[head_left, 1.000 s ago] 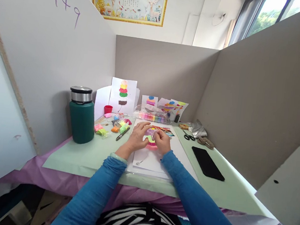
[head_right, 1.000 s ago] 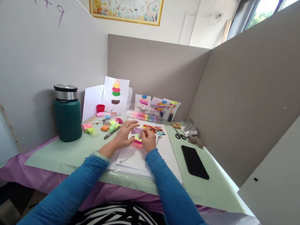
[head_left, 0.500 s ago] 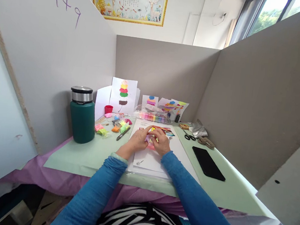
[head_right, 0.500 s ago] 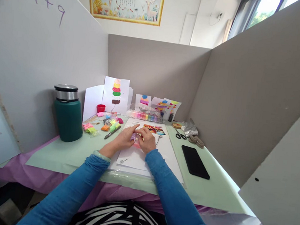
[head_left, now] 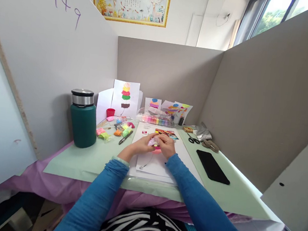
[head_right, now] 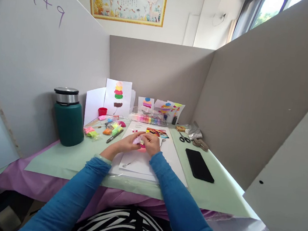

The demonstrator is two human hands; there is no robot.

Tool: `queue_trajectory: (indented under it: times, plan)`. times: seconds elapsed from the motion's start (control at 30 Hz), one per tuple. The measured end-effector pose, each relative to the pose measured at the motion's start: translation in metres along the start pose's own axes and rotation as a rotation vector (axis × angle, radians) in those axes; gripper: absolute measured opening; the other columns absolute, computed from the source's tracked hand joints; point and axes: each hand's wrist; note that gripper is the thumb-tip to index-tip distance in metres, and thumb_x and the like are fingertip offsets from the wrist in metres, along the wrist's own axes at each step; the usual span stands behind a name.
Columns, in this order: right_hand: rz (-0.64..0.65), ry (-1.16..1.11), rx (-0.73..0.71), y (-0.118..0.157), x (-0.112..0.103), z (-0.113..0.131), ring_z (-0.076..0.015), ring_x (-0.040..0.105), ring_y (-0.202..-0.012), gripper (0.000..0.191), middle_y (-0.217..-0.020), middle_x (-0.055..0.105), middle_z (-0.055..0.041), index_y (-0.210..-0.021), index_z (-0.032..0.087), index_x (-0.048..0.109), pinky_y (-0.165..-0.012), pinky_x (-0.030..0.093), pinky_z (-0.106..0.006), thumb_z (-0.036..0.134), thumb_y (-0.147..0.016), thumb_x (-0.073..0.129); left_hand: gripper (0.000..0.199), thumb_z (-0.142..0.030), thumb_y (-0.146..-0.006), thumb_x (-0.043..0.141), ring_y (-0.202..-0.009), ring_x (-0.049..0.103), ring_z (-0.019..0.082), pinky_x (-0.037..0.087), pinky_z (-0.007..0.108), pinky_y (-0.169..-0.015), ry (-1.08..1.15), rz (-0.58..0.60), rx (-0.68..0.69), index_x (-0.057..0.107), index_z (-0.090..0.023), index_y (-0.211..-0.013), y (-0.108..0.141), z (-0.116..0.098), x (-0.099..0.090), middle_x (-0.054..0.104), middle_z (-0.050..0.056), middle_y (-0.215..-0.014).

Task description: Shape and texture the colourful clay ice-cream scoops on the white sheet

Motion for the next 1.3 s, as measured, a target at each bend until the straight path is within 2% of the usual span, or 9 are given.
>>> queue_trajectory:
  times: [0.13,0.23,0.33,0.53,0.77,0.87,1.0,1.13,1.3]
  plan:
    - [0.040,-0.169,0.244,-0.002,-0.001,-0.004,-0.0133,0.049,-0.050,0.025,-0.061,0.059,-0.0010,-0.072,0.018,0.068,-0.048,0.041,-0.027,0.041,-0.069,0.057,0.054,-0.012,-0.072,0.060,-0.110,0.059,0.023,0.049,0.033,-0.091,0.047,0.011,-0.032,0.053,-0.019,-0.126,-0.001,-0.005,-0.003,0.062,0.007,-0.123]
    - [0.029,-0.226,0.287,-0.003,-0.002,-0.004,-0.0115,0.044,-0.047,0.026,-0.053,0.053,0.0020,-0.072,0.017,0.067,-0.046,0.038,-0.025,0.042,-0.068,0.059,0.047,-0.018,-0.072,0.064,-0.100,0.062,0.021,0.052,0.031,-0.083,0.023,-0.116,-0.113,0.056,-0.018,-0.119,-0.001,-0.001,-0.002,0.065,0.007,-0.114]
    - [0.029,-0.191,0.290,-0.004,-0.004,-0.003,-0.0116,0.045,-0.046,0.033,-0.051,0.050,0.0027,-0.077,0.016,0.068,-0.046,0.038,-0.025,0.047,-0.072,0.057,0.037,-0.024,-0.075,0.063,-0.076,0.064,0.016,0.052,0.026,-0.061,0.136,-0.140,-0.197,0.056,-0.016,-0.111,-0.001,0.003,-0.001,0.066,0.006,-0.099]
    - [-0.184,-0.004,0.045,-0.003,-0.009,0.001,-0.0120,0.052,-0.059,0.036,-0.084,0.065,-0.0050,-0.092,0.017,0.068,-0.059,0.046,-0.027,0.047,-0.085,0.051,0.034,-0.039,-0.080,0.062,-0.051,0.056,0.010,0.043,0.019,-0.044,0.192,-0.145,-0.335,0.054,-0.015,-0.103,-0.001,0.014,0.000,0.063,0.000,-0.071]
    - [-0.038,0.148,-0.139,0.002,-0.003,0.000,-0.0132,0.053,-0.062,0.019,-0.080,0.064,-0.0034,-0.081,0.020,0.066,-0.059,0.045,-0.027,0.037,-0.083,0.058,0.027,-0.036,-0.081,0.059,-0.045,0.053,0.010,0.041,0.020,-0.042,0.032,-0.181,-0.372,0.056,-0.016,-0.100,-0.002,0.013,0.002,0.060,-0.002,-0.064]
    - [0.000,0.153,-0.107,0.002,0.000,-0.001,-0.0124,0.052,-0.060,0.019,-0.081,0.064,-0.0032,-0.081,0.019,0.066,-0.059,0.044,-0.027,0.037,-0.083,0.058,0.031,-0.037,-0.081,0.060,-0.054,0.059,0.013,0.045,0.023,-0.052,-0.119,-0.217,-0.364,0.058,-0.017,-0.104,-0.002,0.010,0.002,0.064,0.000,-0.072]
    - [0.024,0.131,-0.055,0.001,0.001,-0.003,-0.0138,0.054,-0.064,0.026,-0.078,0.063,-0.0033,-0.077,0.019,0.067,-0.062,0.045,-0.027,0.042,-0.083,0.057,0.038,-0.032,-0.079,0.064,-0.088,0.065,0.022,0.049,0.031,-0.076,-0.286,-0.259,-0.272,0.057,-0.017,-0.113,-0.001,0.010,0.003,0.069,0.006,-0.094]
    - [0.003,0.049,-0.019,-0.001,0.000,-0.002,-0.0160,0.056,-0.070,0.033,-0.075,0.062,-0.0039,-0.068,0.019,0.064,-0.064,0.045,-0.028,0.048,-0.081,0.057,0.052,-0.027,-0.078,0.064,-0.104,0.062,0.025,0.047,0.036,-0.090,-0.280,-0.209,-0.176,0.050,-0.015,-0.126,-0.001,0.014,0.006,0.066,0.011,-0.114]
    - [0.067,-0.136,0.206,-0.001,0.000,0.002,-0.0126,0.051,-0.052,0.037,-0.061,0.056,0.0010,-0.074,0.018,0.063,-0.052,0.043,-0.026,0.055,-0.075,0.061,0.059,-0.021,-0.078,0.062,-0.120,0.054,0.025,0.042,0.040,-0.101,-0.238,-0.239,-0.087,0.045,-0.015,-0.135,-0.002,0.023,0.009,0.055,0.014,-0.133]
Point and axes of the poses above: each hand's wrist, its own y-axis away from the middle knuckle, its own x-axis out of the palm, z = x × y
